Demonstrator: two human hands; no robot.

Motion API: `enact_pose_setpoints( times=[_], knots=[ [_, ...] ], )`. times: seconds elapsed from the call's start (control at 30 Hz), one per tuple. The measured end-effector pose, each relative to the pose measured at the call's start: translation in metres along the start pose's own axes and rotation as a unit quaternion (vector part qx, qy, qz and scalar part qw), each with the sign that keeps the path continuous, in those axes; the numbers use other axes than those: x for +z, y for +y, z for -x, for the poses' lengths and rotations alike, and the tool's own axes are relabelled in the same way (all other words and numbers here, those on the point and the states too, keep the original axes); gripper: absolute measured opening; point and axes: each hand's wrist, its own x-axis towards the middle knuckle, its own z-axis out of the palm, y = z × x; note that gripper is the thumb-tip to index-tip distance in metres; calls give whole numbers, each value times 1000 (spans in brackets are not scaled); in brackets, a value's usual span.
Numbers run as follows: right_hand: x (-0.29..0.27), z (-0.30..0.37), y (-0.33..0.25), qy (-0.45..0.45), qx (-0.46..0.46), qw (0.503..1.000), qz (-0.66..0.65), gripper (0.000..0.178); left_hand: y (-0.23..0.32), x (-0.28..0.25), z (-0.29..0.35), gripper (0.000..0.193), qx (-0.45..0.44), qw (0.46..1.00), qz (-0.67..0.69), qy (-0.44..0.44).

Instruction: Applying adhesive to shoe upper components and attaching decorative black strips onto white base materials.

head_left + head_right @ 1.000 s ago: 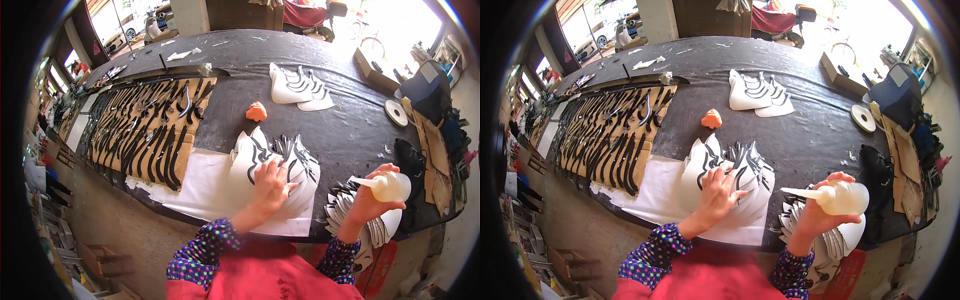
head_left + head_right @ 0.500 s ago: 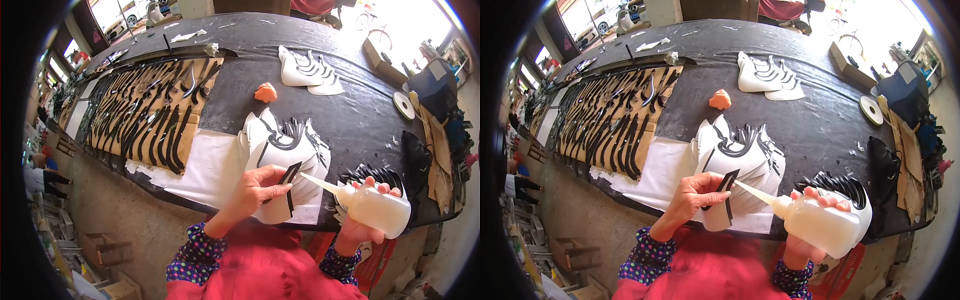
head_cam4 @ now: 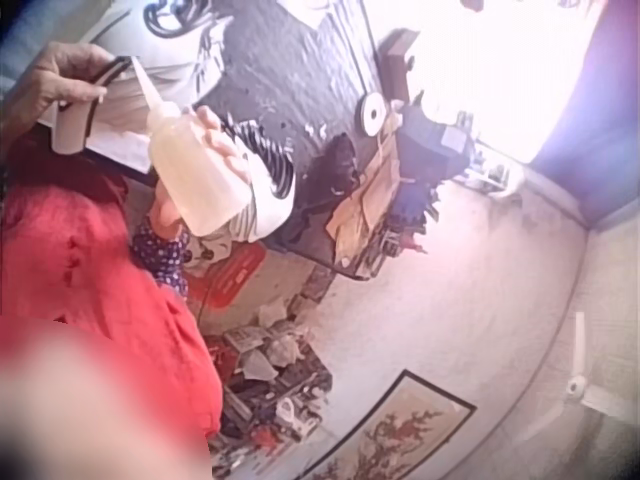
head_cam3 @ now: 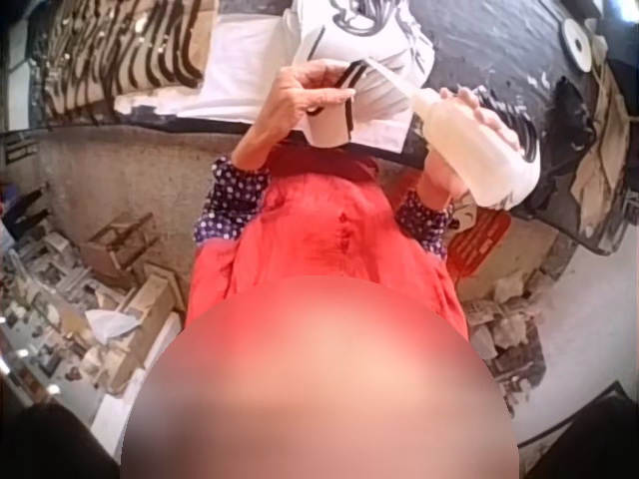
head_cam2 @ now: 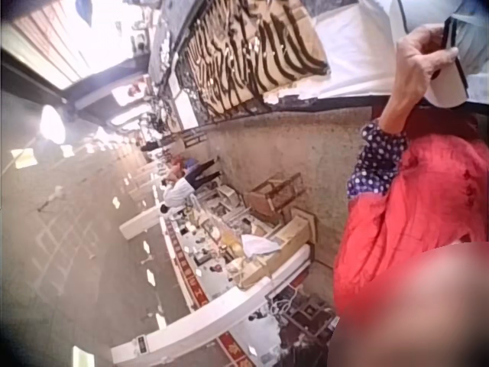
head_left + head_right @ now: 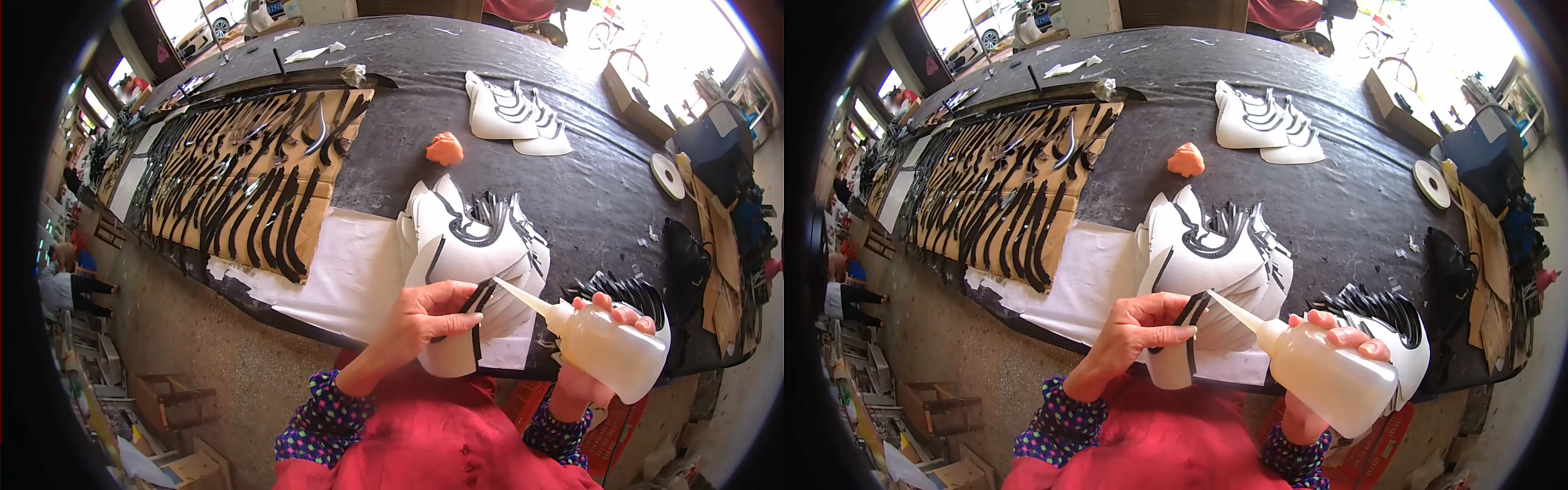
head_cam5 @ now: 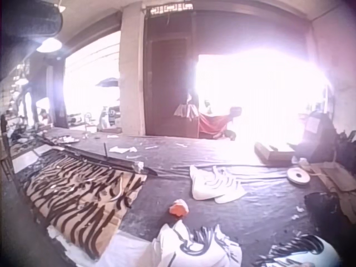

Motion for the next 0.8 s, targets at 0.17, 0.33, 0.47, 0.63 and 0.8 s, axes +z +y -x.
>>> enact_pose_setpoints(
  times=[0.17,0.33,0.47,0.63,0.8],
  knots=[
    [13,1,1,-14,-20,1000,11,45,0,-2,0,30,12,999,-31,10],
    [14,0,-1,4,-5,1000,3,60,-2,-1,-1,31,6,1000,-13,7],
    [5,-1,0,-66,-8,998,13,75,-4,-2,-1,31,11,1000,-22,8],
    [1,1,3,-100,-17,995,5,81,-7,-1,-2,32,14,999,-29,11],
    [7,-5,-1,-119,-1,993,12,85,-8,-2,-1,32,9,1000,-23,10]
  ],
)
